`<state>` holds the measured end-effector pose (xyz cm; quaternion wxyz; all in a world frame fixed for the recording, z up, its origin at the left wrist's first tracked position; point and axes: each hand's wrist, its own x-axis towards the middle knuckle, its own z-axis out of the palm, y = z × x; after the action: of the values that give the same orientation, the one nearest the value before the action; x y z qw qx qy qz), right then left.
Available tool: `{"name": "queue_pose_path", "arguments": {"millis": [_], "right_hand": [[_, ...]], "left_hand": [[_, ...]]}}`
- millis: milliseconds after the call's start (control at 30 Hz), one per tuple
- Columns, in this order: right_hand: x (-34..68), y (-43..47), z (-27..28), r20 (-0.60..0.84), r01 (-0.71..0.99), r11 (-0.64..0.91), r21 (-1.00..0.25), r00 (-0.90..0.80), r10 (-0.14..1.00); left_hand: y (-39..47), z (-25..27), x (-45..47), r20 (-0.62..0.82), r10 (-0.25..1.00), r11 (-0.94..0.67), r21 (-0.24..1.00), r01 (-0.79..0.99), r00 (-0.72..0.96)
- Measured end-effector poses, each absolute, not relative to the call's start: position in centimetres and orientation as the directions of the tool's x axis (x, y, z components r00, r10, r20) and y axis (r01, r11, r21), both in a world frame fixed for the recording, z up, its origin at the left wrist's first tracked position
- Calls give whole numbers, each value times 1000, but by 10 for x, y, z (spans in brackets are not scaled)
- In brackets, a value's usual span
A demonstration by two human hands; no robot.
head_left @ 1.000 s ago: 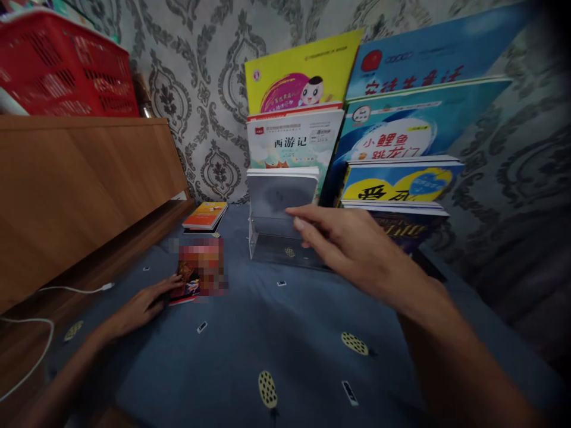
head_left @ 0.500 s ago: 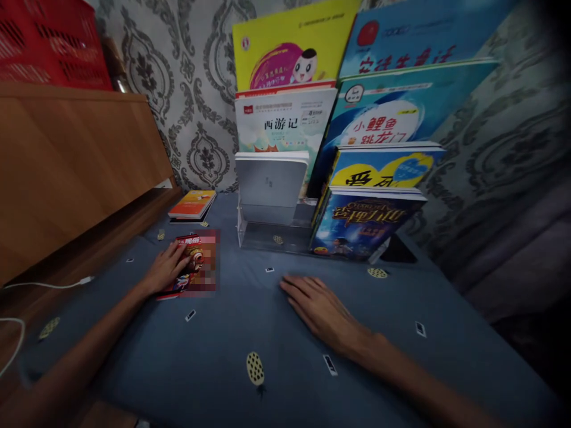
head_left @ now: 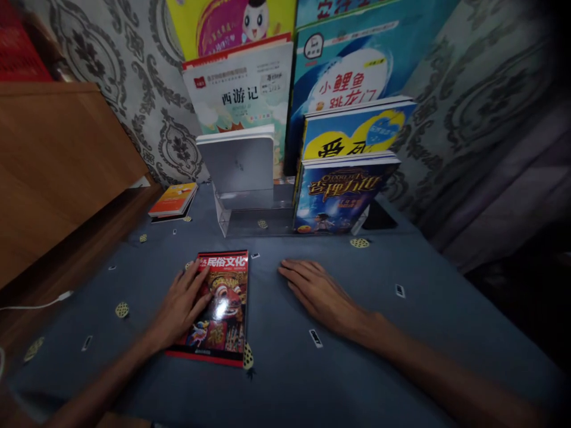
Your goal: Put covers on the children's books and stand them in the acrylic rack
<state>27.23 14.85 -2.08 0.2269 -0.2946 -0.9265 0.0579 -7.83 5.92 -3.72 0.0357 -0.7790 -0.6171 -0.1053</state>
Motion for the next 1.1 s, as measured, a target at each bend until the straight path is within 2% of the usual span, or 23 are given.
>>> {"name": "queue_pose_path", "arguments": {"millis": [200,533,767,933,1100], "right_hand": [[276,145,-22,363,630,716,-301,-619,697],[309,140,-19,400,747,594,-299,-467,789],[313,140,-15,439,702,615,-359,-454,775],[312,142,-15,400,676,614,-407,-473,785],[313,145,-16,368,650,604,-461,-480,796]], "left_hand": [[72,-34,-18,251,921,-336,127,933,297],[99,-34,45,263,888,-431,191,882,377],[120,-16,45,287,864,-458,108,882,413],[127,-8,53,304,842,-475,29,879,446],[133,-7,62,304,828,-507,47,861,471]]}}
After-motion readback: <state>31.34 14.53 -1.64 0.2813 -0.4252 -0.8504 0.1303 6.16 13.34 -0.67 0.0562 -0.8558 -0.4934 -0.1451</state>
